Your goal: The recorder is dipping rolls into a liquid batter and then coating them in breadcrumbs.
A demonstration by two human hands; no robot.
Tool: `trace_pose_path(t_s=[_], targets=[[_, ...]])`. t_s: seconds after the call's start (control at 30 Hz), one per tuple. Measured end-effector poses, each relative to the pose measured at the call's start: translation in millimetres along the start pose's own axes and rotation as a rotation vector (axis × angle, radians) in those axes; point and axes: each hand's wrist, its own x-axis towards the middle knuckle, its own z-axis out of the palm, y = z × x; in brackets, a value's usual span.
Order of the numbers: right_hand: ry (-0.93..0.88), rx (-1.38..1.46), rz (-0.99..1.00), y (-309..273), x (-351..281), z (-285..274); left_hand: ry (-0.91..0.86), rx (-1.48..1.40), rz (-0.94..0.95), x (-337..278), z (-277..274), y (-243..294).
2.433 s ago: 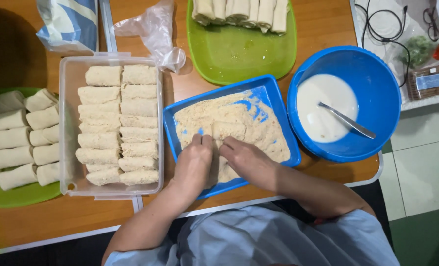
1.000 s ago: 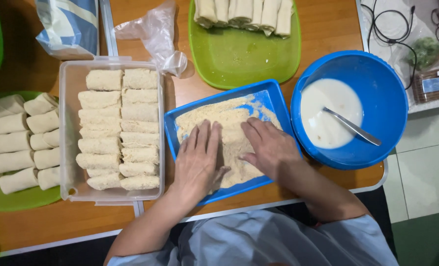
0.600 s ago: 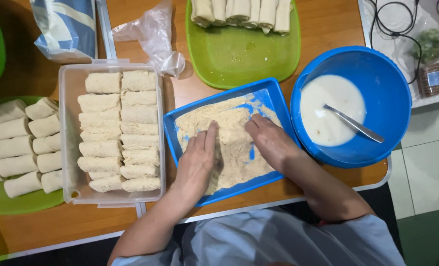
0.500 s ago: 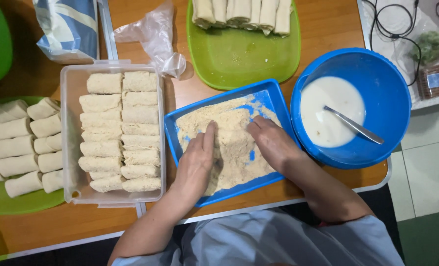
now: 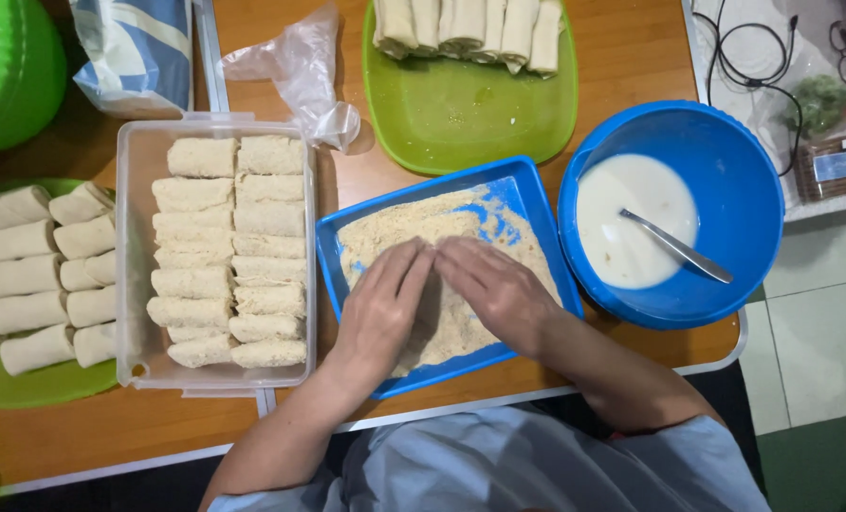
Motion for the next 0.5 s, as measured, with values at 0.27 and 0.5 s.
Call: trace_pose_path(t_s=[0.27,0.5], targets=[[-0.244,-0.152,0.177,4.5,-0.1,13.4,-0.067,0.149,-0.057,-2.7,20.4,-7.4],[-0.328,0.002,0.323,3.7,5.9,6.2,-0.067,0.11,-0.036,-5.6,16.2,-4.4]])
